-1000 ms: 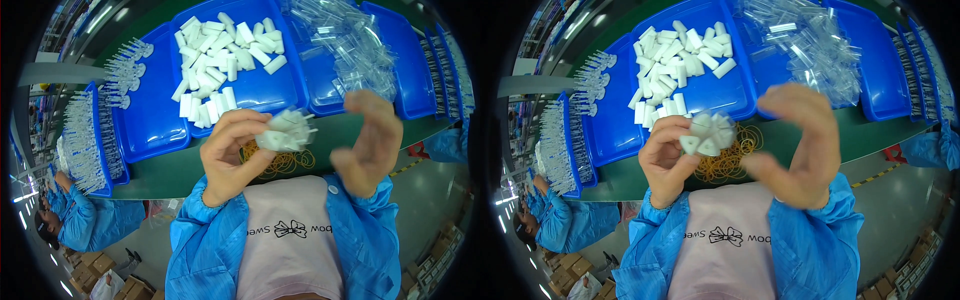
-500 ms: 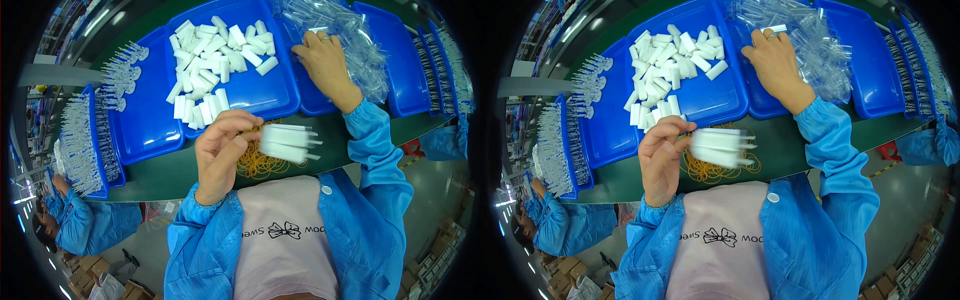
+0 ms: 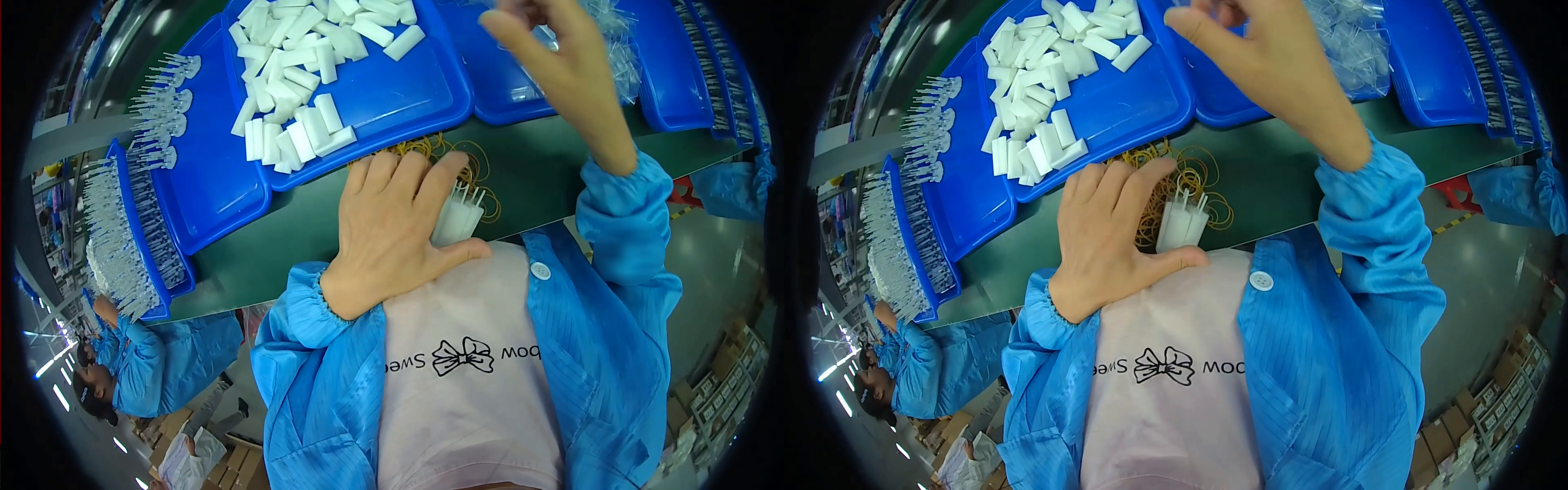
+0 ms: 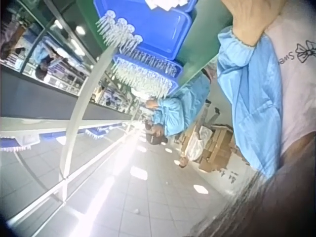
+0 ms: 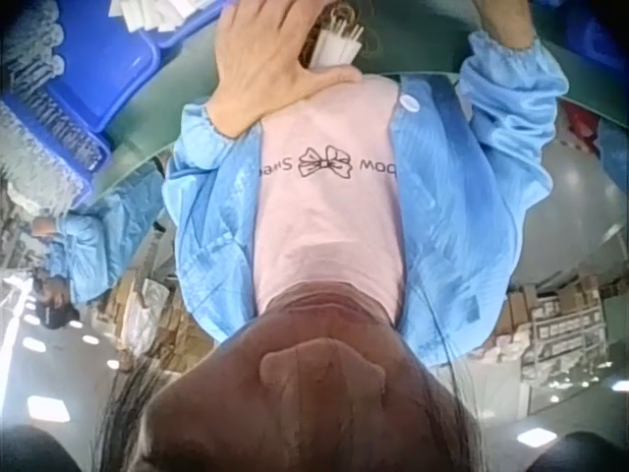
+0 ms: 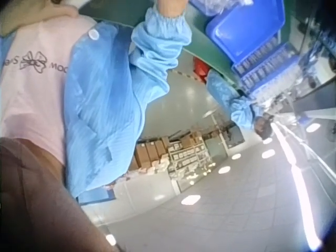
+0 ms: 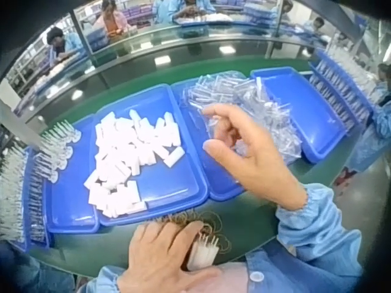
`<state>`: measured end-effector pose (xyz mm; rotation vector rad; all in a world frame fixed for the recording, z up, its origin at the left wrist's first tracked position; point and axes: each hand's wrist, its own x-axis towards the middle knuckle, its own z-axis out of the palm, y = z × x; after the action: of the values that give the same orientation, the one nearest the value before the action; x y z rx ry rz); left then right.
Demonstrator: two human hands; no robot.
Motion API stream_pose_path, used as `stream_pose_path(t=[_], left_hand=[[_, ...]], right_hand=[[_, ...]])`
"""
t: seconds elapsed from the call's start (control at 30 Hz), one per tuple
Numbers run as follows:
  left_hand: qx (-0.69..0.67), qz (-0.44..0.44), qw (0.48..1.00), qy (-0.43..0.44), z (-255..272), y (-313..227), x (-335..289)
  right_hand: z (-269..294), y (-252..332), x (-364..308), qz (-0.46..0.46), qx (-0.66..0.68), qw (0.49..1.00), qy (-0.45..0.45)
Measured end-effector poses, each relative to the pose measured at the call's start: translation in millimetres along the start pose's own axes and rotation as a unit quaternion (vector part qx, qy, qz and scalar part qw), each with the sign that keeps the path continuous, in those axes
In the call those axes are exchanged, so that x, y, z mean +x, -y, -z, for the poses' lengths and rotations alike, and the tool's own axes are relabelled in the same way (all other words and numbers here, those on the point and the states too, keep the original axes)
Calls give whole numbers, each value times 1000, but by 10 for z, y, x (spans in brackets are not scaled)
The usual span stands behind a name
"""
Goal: The person assembles components by attaching foam pieces onto the prongs of a plastic base, sliding clear plastic sleeves over them, and securing the assembly with a rubber band.
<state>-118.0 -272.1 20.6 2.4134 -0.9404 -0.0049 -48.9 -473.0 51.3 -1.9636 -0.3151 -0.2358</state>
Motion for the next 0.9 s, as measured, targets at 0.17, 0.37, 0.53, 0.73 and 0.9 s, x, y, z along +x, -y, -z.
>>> stream_pose_path(t=[0.17,0.37,0.53,0.73,0.9], left_hand=[[39,27,996,73,-18,-141,115],[43,45,995,72,-41,-98,29],[-350,142,925,-45,109,-54,-85],[-724,267,627,-103,164,80,-162],[-784,261,555,-99,161,57,-126]], right_hand=[[468,105,-384,52,428,878,208],[250,829,-859,169,641,692,286],[191,917,-818,180,648,685,282],[38,1037,-802,102,678,702,190],[64,710,-683,188,669,639,330]])
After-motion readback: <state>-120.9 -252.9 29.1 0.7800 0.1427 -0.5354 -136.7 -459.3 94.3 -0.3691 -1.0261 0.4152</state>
